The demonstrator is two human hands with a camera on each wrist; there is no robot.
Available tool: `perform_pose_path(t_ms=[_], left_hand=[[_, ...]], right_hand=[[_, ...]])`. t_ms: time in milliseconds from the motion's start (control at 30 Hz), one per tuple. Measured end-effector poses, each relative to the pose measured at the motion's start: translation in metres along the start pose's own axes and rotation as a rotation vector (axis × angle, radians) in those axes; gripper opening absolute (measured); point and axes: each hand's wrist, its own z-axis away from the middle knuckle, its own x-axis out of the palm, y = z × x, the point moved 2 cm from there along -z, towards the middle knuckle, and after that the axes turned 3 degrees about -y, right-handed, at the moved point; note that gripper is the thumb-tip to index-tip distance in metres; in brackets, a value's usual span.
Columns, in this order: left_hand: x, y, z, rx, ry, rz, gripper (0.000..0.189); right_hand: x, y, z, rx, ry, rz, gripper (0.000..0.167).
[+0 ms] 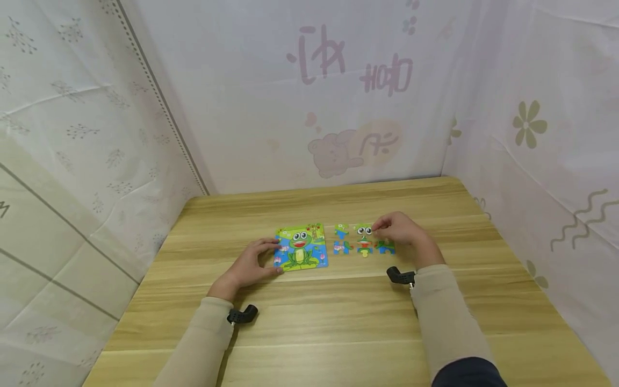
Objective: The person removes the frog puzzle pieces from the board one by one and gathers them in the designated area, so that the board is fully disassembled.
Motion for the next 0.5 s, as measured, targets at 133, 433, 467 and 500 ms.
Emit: perform_pose_path(t_ms=[133,433,467,500], left_hand=[[0.000,-0.001,0.000,-0.009,0.002,-0.006,0.071],[0.000,-0.002,0.001,-0.015,0.000,-0.001,0.071],[0.000,-0.002,0.000,-0.016,0.000,0.000,0.071],[0.000,-0.002,0.000,-0.017,0.001,0.001,0.071]], right_hand=[[0.010,-0.012,-0.007,-0.011,0.008,-0.024,0.023],[0.035,-0.036,-0.024,-0.046,0.003,-0.023,0.021],[0.038,-0.039,-0.025,-0.052,0.001,-0.020,0.021],[0.041,-0.041,-0.027,-0.059,0.001,-0.014,0.021]])
